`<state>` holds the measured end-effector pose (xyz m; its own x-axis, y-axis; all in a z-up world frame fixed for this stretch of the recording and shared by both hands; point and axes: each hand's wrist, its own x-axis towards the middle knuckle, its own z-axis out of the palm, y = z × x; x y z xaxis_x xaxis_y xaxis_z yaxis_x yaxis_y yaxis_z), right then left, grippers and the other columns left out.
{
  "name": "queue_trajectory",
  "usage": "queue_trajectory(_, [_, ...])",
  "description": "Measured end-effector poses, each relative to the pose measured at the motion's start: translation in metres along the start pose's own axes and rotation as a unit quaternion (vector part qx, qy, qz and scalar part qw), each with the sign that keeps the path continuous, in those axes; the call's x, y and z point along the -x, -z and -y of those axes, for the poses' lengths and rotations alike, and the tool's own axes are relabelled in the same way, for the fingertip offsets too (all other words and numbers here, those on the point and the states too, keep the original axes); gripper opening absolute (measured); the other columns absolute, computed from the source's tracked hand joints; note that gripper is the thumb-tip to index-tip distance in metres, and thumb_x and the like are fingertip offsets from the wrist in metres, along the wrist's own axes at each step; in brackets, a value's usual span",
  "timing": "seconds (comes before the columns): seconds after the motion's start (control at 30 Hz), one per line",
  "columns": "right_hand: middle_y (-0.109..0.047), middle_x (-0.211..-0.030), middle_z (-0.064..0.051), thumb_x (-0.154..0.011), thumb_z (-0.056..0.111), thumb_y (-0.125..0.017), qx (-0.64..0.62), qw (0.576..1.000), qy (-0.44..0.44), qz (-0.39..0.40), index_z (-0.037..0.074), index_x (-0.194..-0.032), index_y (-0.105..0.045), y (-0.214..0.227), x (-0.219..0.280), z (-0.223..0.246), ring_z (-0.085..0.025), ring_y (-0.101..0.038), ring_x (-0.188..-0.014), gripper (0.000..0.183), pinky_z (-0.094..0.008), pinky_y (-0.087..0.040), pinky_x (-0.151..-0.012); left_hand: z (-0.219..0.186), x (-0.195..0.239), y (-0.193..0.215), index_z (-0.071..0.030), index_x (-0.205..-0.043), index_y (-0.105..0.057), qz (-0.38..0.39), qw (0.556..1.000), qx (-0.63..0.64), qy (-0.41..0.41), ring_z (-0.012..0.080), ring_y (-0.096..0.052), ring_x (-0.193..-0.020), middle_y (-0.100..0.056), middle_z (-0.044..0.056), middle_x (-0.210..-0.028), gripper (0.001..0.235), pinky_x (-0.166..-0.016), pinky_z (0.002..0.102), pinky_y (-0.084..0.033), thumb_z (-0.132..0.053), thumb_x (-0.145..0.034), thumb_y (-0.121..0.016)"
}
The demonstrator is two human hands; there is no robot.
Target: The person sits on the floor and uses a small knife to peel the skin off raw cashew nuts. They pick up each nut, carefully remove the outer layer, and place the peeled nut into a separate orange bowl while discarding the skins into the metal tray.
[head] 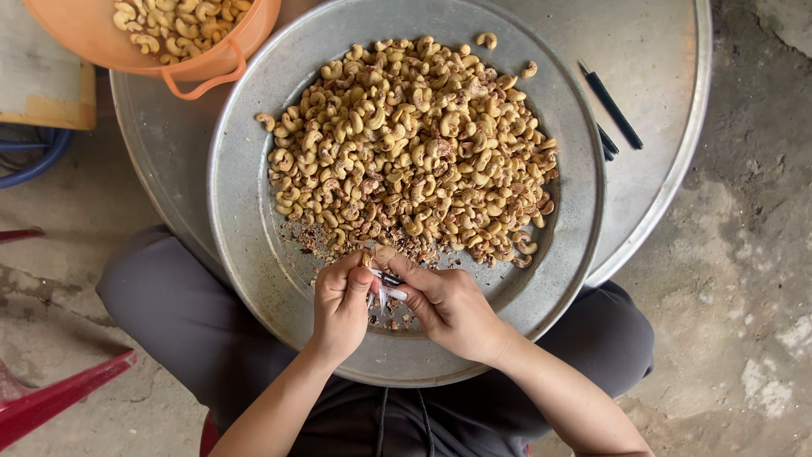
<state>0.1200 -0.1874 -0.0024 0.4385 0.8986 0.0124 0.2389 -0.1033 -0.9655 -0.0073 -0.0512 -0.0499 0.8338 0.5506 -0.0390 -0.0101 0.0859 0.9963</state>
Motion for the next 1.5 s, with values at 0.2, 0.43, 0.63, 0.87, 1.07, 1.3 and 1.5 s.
queue_trajectory(0.2, [-0.068, -0.062, -0.019, -0.096, 0.014, -0.055, -0.008, 1.0, -0.014, 0.007, 0.009, -0.148, -0.052, 0.003, -0.002, 0.008, -0.04, -0.066, -0.05, 0.052, -0.046, -0.053, -0.051, 0.01, 0.001, 0.003, -0.005, -0.071, -0.06, -0.003, 1.0, -0.016, -0.009, 0.0148, -0.05, -0.053, -0.052, 0.007, -0.055, 0.051, -0.052, 0.031, -0.05, -0.044, -0.103, -0.049])
queue_trajectory(0.43, [-0.068, -0.061, -0.019, -0.097, 0.011, -0.055, -0.025, 0.999, 0.004, -0.026, 0.008, -0.144, -0.055, -0.004, 0.0, 0.005, -0.033, -0.063, -0.045, 0.047, -0.04, -0.052, -0.05, 0.006, -0.001, 0.0, -0.005, -0.072, -0.062, -0.002, 0.999, -0.041, -0.034, 0.0161, -0.052, -0.053, -0.057, 0.009, -0.057, 0.049, -0.051, 0.031, -0.051, -0.041, -0.103, -0.05])
queue_trajectory(0.63, [-0.066, -0.057, -0.016, -0.097, 0.01, -0.056, -0.067, 0.997, -0.011, -0.02, 0.011, -0.143, -0.057, -0.004, -0.004, 0.007, -0.022, -0.056, -0.042, 0.047, -0.035, -0.05, -0.048, -0.016, -0.008, 0.002, -0.006, -0.07, -0.062, 0.013, 0.993, -0.097, -0.063, 0.0183, -0.054, -0.053, -0.056, 0.009, -0.058, 0.049, -0.052, 0.031, -0.049, -0.039, -0.103, -0.048])
queue_trajectory(0.87, [-0.069, -0.061, -0.015, -0.097, 0.005, -0.055, -0.128, 0.992, -0.018, 0.017, 0.011, -0.144, -0.055, 0.002, -0.002, 0.008, -0.014, -0.056, -0.049, 0.048, -0.029, -0.051, -0.054, -0.024, -0.007, 0.007, -0.009, -0.067, -0.06, 0.033, 0.99, -0.105, -0.083, 0.0179, -0.047, -0.055, -0.051, 0.005, -0.058, 0.051, -0.056, 0.031, -0.047, -0.04, -0.104, -0.044])
queue_trajectory(1.07, [-0.078, -0.093, -0.021, -0.097, 0.004, -0.055, -0.117, 0.992, -0.011, 0.052, 0.004, -0.145, -0.053, 0.002, 0.002, -0.004, -0.034, -0.076, -0.078, 0.049, -0.044, -0.059, -0.068, -0.017, -0.01, 0.02, -0.007, -0.066, -0.062, 0.039, 0.981, -0.15, -0.12, 0.0187, -0.048, -0.054, -0.052, 0.005, -0.057, 0.05, -0.055, 0.032, -0.045, -0.039, -0.102, -0.048])
queue_trajectory(1.3, [-0.077, -0.079, -0.016, -0.097, 0.006, -0.055, -0.066, 0.997, -0.01, 0.043, 0.008, -0.143, -0.055, 0.0, -0.001, -0.005, -0.03, -0.073, -0.06, 0.047, -0.039, -0.058, -0.058, -0.023, -0.014, 0.018, -0.007, -0.065, -0.058, 0.055, 0.971, -0.184, -0.142, 0.0239, -0.048, -0.054, -0.049, 0.007, -0.056, 0.047, -0.058, 0.035, -0.045, -0.034, -0.102, -0.05])
queue_trajectory(1.5, [-0.076, -0.08, -0.019, -0.097, 0.005, -0.054, -0.009, 1.0, 0.008, 0.006, 0.009, -0.139, -0.061, 0.004, -0.01, 0.004, -0.034, -0.073, -0.061, 0.043, -0.04, -0.057, -0.056, -0.031, -0.016, 0.014, -0.009, -0.067, -0.063, 0.065, 0.969, -0.191, -0.145, 0.0218, -0.051, -0.054, -0.053, 0.005, -0.055, 0.043, -0.058, 0.033, -0.047, -0.03, -0.103, -0.05])
